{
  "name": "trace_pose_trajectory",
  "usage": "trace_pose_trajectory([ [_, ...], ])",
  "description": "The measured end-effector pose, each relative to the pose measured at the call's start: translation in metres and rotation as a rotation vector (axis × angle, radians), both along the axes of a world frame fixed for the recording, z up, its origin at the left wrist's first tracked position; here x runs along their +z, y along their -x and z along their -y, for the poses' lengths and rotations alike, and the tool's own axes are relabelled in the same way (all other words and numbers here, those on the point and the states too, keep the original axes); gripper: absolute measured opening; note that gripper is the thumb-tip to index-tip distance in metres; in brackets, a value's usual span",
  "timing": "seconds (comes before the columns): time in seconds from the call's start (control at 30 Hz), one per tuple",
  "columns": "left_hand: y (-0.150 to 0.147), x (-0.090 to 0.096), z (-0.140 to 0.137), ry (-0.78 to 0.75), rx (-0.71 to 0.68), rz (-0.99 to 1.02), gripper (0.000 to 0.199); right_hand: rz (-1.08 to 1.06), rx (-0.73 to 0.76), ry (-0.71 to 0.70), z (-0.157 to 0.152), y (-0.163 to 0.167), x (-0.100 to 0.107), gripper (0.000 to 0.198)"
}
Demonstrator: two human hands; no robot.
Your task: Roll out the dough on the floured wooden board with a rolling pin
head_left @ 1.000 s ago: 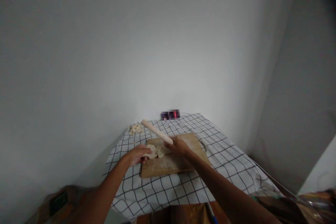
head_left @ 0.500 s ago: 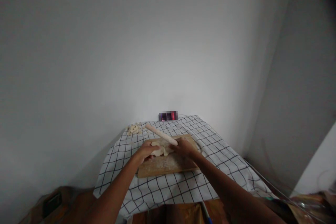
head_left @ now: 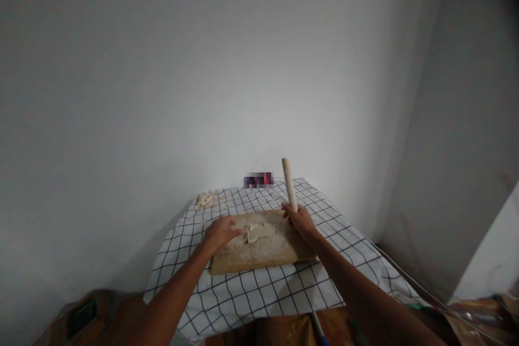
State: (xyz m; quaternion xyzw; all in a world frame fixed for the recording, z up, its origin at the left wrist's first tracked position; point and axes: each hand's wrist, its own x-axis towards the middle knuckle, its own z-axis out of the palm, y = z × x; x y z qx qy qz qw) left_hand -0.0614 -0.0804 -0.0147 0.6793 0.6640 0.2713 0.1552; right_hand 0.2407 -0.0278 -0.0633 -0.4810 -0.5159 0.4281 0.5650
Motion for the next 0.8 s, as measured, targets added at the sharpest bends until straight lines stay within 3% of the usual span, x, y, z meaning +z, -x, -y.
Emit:
trace_pose_trajectory([
  [0.1, -0.012, 0.001, 0.011, -0.172, -0.092, -0.083, 0.017, 0.009, -0.029, -0.035, -0.001, -0.002, -0.015, 0.062],
  [0.23, -0.023, -0.004, 0.028, -0.156, -0.27, 0.006, 0.02, 0.068, -0.016, -0.071, -0.006, 0.0, -0.024, 0.06],
  [0.37, -0.016, -0.011, 0.037, -0.138, -0.275, -0.038, 0.023, 0.196, -0.005, -0.087, -0.008, 0.001, -0.023, 0.054],
  [0.57, -0.01, -0.015, 0.041, -0.143, -0.347, -0.28, 0.029, 0.309, -0.017, -0.095, -0.004, -0.001, -0.018, 0.047],
  [0.8, -0.007, -0.042, 0.061, -0.216, -0.35, -0.502, 0.048, 0.324, -0.034, -0.073, -0.004, 0.0, -0.015, 0.044],
])
